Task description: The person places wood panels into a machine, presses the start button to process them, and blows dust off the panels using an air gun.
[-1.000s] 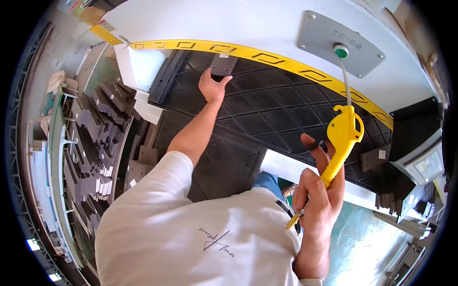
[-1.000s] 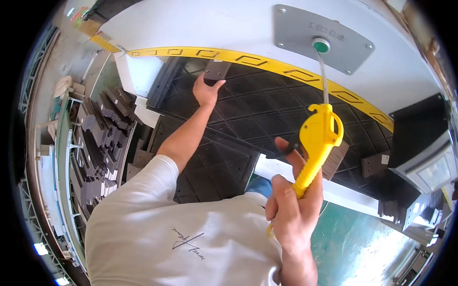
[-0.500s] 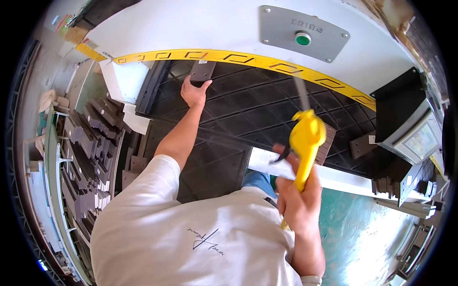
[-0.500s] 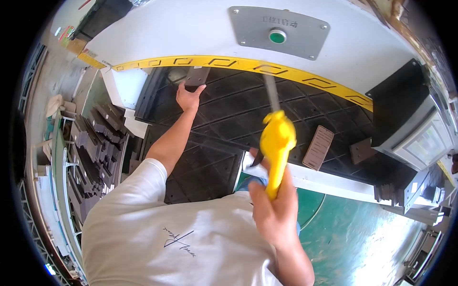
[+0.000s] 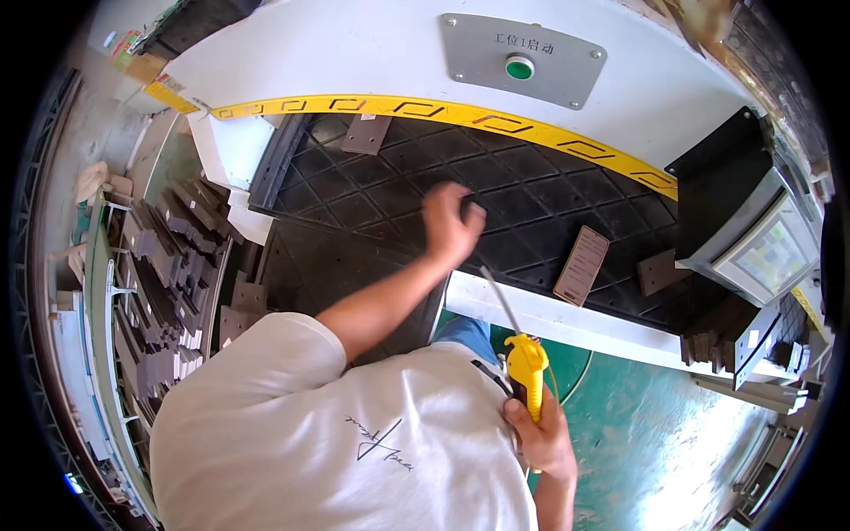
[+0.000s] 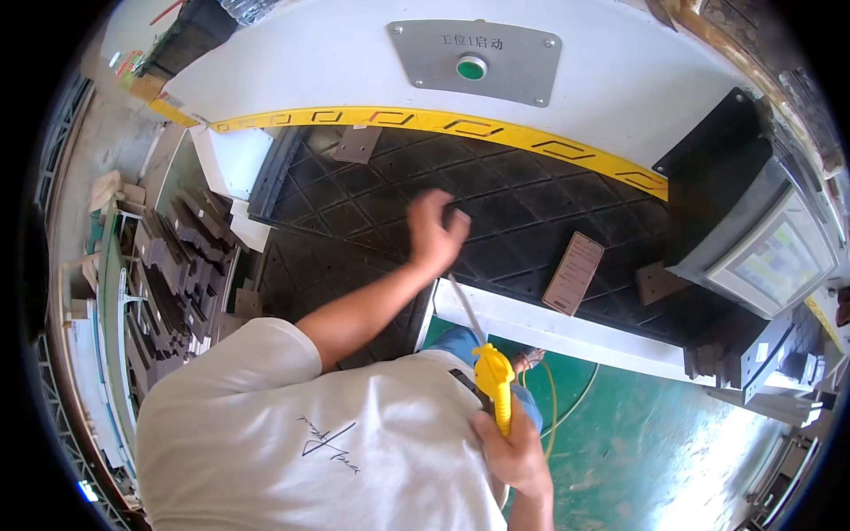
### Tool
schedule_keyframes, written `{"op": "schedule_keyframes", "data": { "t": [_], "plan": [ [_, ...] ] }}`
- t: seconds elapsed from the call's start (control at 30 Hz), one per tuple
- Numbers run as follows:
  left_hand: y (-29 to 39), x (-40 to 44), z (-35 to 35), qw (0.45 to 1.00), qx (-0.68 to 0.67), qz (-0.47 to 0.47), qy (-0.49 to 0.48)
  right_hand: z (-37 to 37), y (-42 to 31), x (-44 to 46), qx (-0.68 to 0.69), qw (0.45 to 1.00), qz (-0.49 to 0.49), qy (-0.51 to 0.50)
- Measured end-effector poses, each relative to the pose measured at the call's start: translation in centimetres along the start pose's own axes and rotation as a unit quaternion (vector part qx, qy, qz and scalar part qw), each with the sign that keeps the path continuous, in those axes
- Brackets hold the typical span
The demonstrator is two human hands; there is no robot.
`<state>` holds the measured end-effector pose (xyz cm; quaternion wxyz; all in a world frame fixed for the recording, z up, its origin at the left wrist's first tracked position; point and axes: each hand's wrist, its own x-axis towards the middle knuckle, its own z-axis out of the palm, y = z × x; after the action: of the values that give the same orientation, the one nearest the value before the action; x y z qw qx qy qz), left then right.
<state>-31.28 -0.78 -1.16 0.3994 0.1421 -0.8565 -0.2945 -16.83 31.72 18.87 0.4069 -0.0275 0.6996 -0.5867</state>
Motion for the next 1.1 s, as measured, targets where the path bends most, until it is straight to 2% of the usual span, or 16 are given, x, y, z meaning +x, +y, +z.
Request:
{"op": "schedule_keyframes", "data": {
  "t": [0.03, 0.07, 0.1, 0.17, 0.23, 0.27, 0.37, 0.47, 0.63, 0.67, 0.77, 0.83, 0.9, 0.97, 1.0, 1.1],
  "plan": [
    [3.4, -1.7, 1.6, 0.991, -0.09, 0.013, -0.099, 0.4, -0.9, -0.3, 0.058, 0.998, 0.023, -0.014],
    [5.9, -3.9, 4.3, 0.974, -0.176, 0.031, -0.139, 0.6, -2.0, -0.7, 0.116, 0.992, 0.048, -0.026],
    [9.0, -4.9, 6.1, 0.949, -0.227, 0.037, -0.216, 0.7, -1.5, -0.9, 0.13, 0.99, 0.028, -0.037],
    [15.1, -5.4, 9.2, 0.913, -0.232, 0.06, -0.33, 0.7, -0.7, -1.5, 0.157, 0.986, 0.004, -0.057],
    [19.9, -6.0, 13.2, 0.92, -0.256, 0.118, -0.272, 0.7, -0.9, -2.4, 0.179, 0.983, 0.01, -0.047],
    [21.8, -5.9, 13.8, 0.902, -0.219, 0.124, -0.351, 0.6, -0.8, -2.9, 0.198, 0.979, 0.013, -0.04],
    [24.1, -9.9, 22.2, 0.908, -0.139, 0.133, -0.372, 0.0, 2.1, -3.6, 0.22, 0.973, -0.065, -0.026],
    [25.6, -10.9, 26.8, 0.903, -0.103, 0.105, -0.404, -0.3, 2.9, -4.3, 0.256, 0.963, -0.079, -0.004],
    [28.9, -14.0, 29.1, 0.896, -0.087, 0.089, -0.425, -2.4, 4.4, -5.7, 0.313, 0.947, -0.054, 0.054],
    [29.4, -14.7, 29.0, 0.896, -0.087, 0.086, -0.426, -2.6, 5.2, -5.8, 0.298, 0.949, -0.082, 0.066],
    [30.8, -16.8, 28.9, 0.896, -0.094, 0.075, -0.427, -2.7, 5.7, -6.9, 0.37, 0.924, -0.03, 0.095],
    [30.9, -17.6, 28.3, 0.897, -0.103, 0.079, -0.423, -2.7, 6.5, -8.5, 0.386, 0.908, -0.011, 0.161],
    [30.9, -18.3, 27.7, 0.895, -0.112, 0.082, -0.423, -1.9, 7.3, -10.9, 0.382, 0.87, 0.003, 0.311],
    [30.9, -18.5, 27.4, 0.892, -0.114, 0.085, -0.429, -0.4, 15.4, -12.2, 0.313, 0.856, 0.051, 0.409],
    [31.2, -19.0, 27.2, 0.888, -0.114, 0.081, -0.437, 0.2, 12.4, -12.8, 0.272, 0.833, 0.039, 0.48],
    [31.4, -20.4, 28.7, 0.899, -0.153, 0.093, -0.399, 1.9, 11.1, -12.7, 0.224, 0.813, 0.042, 0.535]
  ]
}}
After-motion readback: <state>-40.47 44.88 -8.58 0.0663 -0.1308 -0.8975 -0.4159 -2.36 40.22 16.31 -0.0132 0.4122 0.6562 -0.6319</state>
